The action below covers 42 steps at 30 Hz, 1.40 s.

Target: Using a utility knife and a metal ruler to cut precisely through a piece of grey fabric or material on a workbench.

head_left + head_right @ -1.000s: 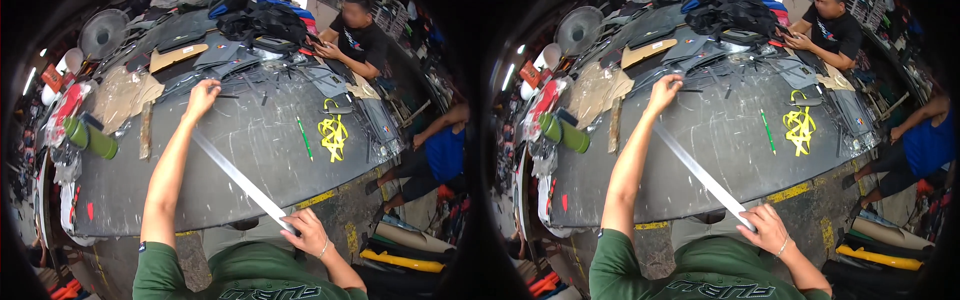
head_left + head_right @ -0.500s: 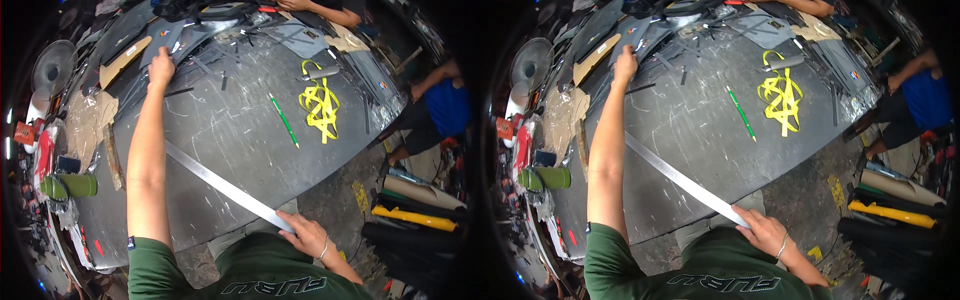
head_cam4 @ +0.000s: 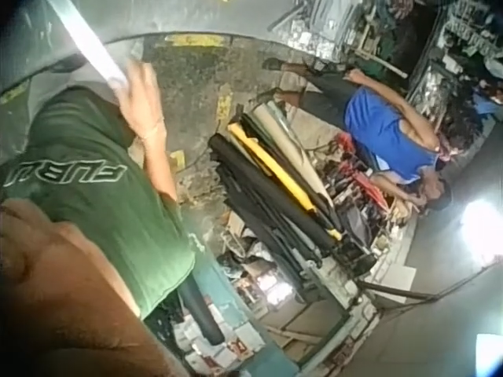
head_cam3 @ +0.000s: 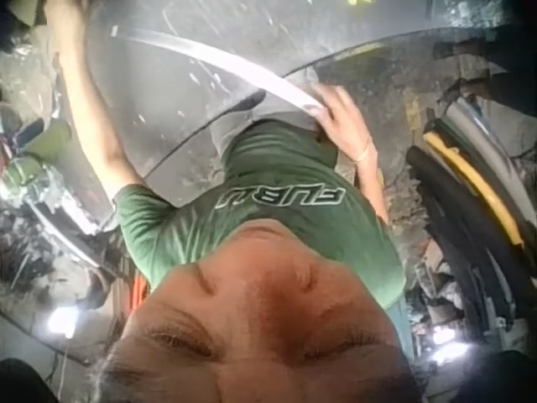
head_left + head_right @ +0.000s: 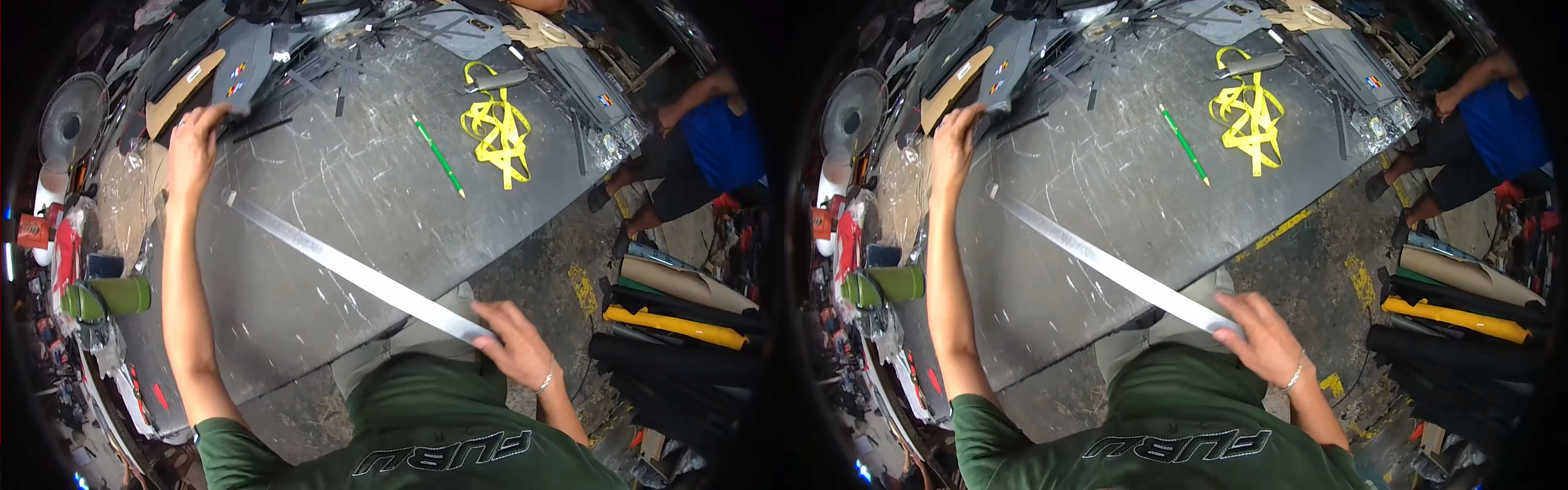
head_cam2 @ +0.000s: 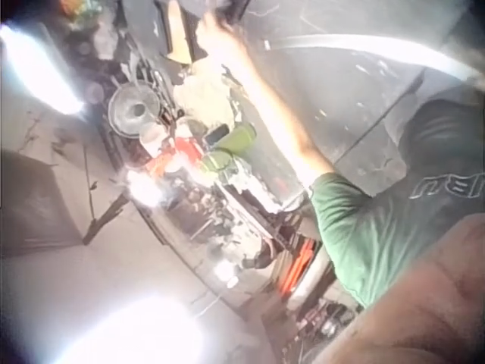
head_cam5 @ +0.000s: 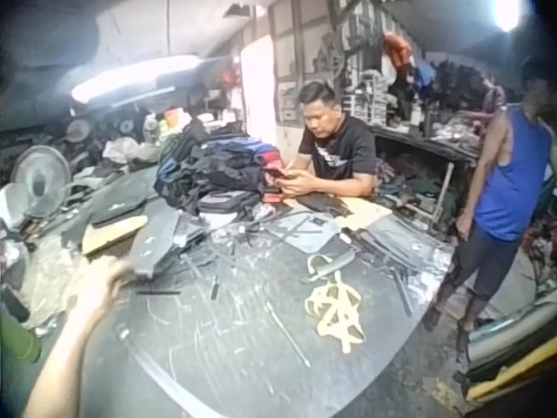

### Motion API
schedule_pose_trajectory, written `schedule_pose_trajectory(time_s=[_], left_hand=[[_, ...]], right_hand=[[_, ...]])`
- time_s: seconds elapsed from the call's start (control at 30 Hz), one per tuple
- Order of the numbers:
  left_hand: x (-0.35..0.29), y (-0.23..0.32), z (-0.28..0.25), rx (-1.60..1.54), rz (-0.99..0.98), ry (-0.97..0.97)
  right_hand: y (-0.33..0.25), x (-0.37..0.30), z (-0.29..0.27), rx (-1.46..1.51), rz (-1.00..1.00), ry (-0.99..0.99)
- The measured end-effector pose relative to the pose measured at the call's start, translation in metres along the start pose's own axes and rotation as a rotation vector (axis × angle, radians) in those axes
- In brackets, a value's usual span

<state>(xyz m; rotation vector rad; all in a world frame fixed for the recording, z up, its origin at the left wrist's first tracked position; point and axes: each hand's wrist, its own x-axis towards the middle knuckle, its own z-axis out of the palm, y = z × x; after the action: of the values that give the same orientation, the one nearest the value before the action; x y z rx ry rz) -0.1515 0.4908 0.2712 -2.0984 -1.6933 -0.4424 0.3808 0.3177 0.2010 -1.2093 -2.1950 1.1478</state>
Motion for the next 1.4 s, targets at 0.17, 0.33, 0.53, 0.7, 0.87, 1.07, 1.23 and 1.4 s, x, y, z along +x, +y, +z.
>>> schedule_pose_trajectory(time_s=[0.17,0.33,0.53,0.7,0.87,1.07,1.23,1.4], left_hand=[[-0.09,0.116,-0.108,-0.455,-0.234,-0.614],[-0.2,0.133,-0.073,-0.245,-0.311,-0.628],[-0.263,0.189,-0.067,-0.106,-0.547,-0.621],[-0.281,0.199,-0.059,-0.097,-0.593,-0.497],[-0.283,0.199,-0.059,-0.078,-0.608,-0.508],[-0.276,0.198,-0.054,-0.102,-0.58,-0.495],[-0.279,0.197,-0.064,-0.057,-0.612,-0.543],[-0.244,0.186,-0.075,-0.07,-0.58,-0.546]], right_hand=[[-0.003,0.037,-0.047,0.063,-0.049,0.112],[0.06,0.168,-0.101,-0.245,-0.339,0.304],[0.128,0.326,-0.171,-0.749,-0.476,0.324],[0.122,0.377,-0.185,-0.927,-0.125,-0.069],[0.088,0.382,-0.178,-1.052,-0.13,-0.107],[0.073,0.347,-0.207,-0.963,-0.447,0.251],[0.035,0.245,-0.139,-0.4,-0.202,0.168],[0.011,0.106,-0.036,-0.317,-0.221,-0.225]])
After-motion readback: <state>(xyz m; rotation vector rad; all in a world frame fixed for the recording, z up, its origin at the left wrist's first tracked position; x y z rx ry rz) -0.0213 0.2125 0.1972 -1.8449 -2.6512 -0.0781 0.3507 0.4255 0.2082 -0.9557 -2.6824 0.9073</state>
